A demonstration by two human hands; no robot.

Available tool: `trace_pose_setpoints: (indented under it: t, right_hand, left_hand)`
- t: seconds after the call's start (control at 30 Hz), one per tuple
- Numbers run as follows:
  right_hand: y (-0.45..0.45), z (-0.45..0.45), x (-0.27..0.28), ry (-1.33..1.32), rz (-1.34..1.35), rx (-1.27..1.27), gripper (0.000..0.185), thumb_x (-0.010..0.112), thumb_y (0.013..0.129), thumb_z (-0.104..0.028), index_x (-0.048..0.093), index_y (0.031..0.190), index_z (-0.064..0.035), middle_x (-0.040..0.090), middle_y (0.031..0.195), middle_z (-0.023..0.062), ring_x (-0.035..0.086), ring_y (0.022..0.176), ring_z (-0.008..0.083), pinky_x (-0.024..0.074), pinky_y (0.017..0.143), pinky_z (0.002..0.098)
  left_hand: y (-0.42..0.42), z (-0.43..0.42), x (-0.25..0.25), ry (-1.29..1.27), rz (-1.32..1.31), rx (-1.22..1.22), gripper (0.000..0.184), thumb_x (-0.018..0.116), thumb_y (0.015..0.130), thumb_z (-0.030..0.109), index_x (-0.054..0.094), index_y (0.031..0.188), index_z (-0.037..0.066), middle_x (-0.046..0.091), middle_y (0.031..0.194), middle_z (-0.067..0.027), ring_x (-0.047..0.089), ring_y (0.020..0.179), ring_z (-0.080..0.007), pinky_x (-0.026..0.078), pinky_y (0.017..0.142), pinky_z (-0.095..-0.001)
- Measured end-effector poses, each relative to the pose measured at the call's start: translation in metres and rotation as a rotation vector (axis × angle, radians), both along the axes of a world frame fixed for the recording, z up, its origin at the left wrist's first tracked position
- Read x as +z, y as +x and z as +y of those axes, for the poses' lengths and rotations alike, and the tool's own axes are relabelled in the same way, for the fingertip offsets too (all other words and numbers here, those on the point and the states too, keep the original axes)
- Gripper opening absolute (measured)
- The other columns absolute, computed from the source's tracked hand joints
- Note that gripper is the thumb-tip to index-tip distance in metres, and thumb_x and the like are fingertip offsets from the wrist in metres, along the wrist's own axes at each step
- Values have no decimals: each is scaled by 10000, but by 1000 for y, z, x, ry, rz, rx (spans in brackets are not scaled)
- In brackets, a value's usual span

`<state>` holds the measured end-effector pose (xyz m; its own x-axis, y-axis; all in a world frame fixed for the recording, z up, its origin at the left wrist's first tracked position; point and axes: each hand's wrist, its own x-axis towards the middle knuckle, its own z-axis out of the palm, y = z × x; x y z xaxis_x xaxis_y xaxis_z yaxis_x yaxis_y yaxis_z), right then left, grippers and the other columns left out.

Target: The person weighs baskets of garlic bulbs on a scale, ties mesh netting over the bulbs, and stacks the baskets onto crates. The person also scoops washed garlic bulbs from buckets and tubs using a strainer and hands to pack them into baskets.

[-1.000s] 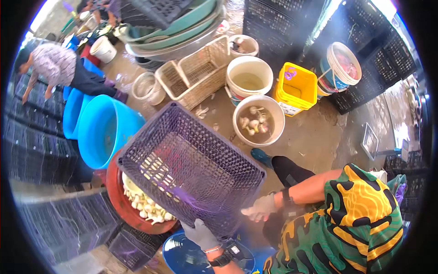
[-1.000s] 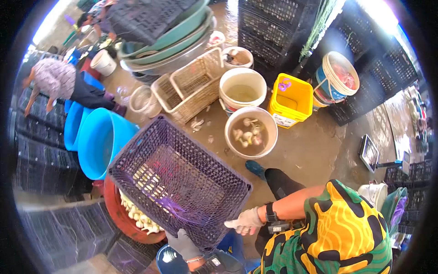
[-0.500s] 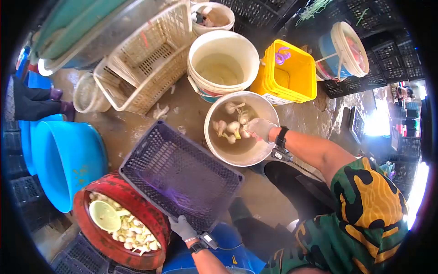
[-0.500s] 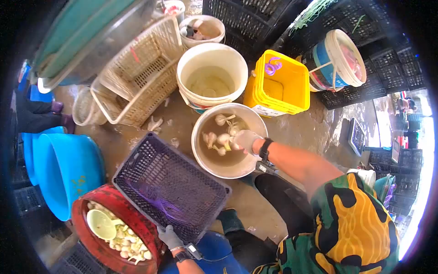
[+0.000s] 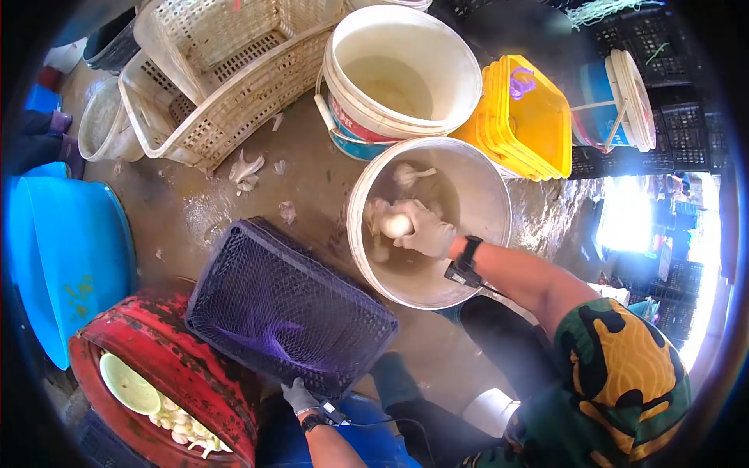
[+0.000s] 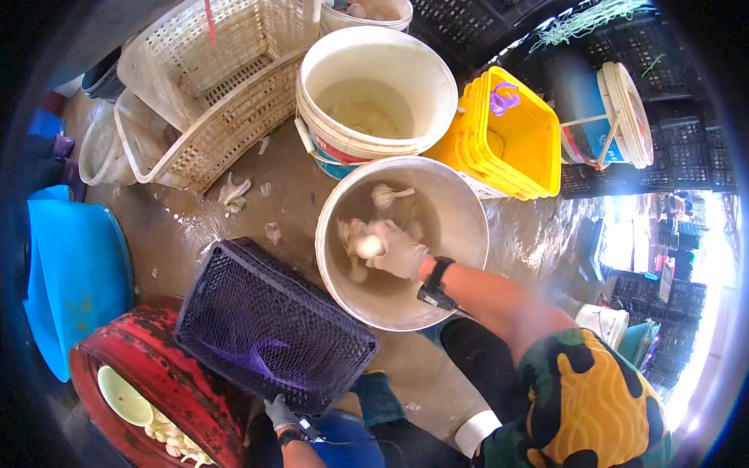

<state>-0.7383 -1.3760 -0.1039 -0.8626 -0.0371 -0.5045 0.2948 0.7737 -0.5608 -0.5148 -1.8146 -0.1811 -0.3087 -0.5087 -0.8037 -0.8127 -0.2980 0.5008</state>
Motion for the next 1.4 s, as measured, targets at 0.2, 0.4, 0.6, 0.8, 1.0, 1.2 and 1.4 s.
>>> trace_pose_setpoints:
  t: [0.2,0.4,0.6,0.8,1.0,1.2,1.4]
  right_hand:
    - [-6,-18,89,-357,408,114,706,742,692,-98,393,1302,-37,484,1265,182,494,1179,305,431,970,353]
    - [17,-66,127,-452,405,154,776,783,692,-147,367,1330,0,484,1266,172,514,1159,279,410,992,347]
    - [16,-75,135,-472,-43,-4,480,693,810,-300,513,1174,-45,512,1224,191,611,974,296,446,916,413]
    - [-35,19,11,53,106,-334,586,613,834,-302,420,1307,-15,473,1297,226,477,1191,338,375,1014,410]
    - [-45,61,-77,-41,-233,-316,497,655,791,-322,557,1184,-35,626,1091,167,587,1035,302,456,895,372]
    - [10,5,80,-207,235,-46,497,699,772,-289,556,1188,-58,622,1071,145,594,1018,284,470,873,366]
    - [51,-38,124,-402,179,301,608,676,775,-275,449,1292,-50,492,1281,160,530,1123,308,411,964,404]
  left_hand:
    - [-4,12,-6,16,-49,5,558,477,781,-69,382,1328,-13,541,1195,-136,564,1022,-268,448,917,-391]
    - [-38,55,59,-249,20,-27,553,537,861,45,313,1353,-71,458,1305,-199,513,1113,-279,406,973,-373]
    - [-87,122,128,-218,187,-52,496,438,960,251,365,1336,-64,429,1336,-176,469,1162,-269,369,1010,-367]
    - [-112,169,140,-364,228,-253,428,465,936,207,461,1243,-92,511,1236,-189,502,1110,-265,383,972,-354]
    - [-143,228,152,-208,349,-289,338,496,922,164,531,1154,-79,591,1100,-148,555,992,-214,429,899,-319]
    - [-166,285,199,52,633,-288,336,540,848,24,528,1176,-50,586,1081,-104,556,949,-154,441,881,-275]
    - [-150,251,206,160,350,-296,367,497,879,97,487,1214,-54,574,1119,-138,584,974,-189,494,844,-291]
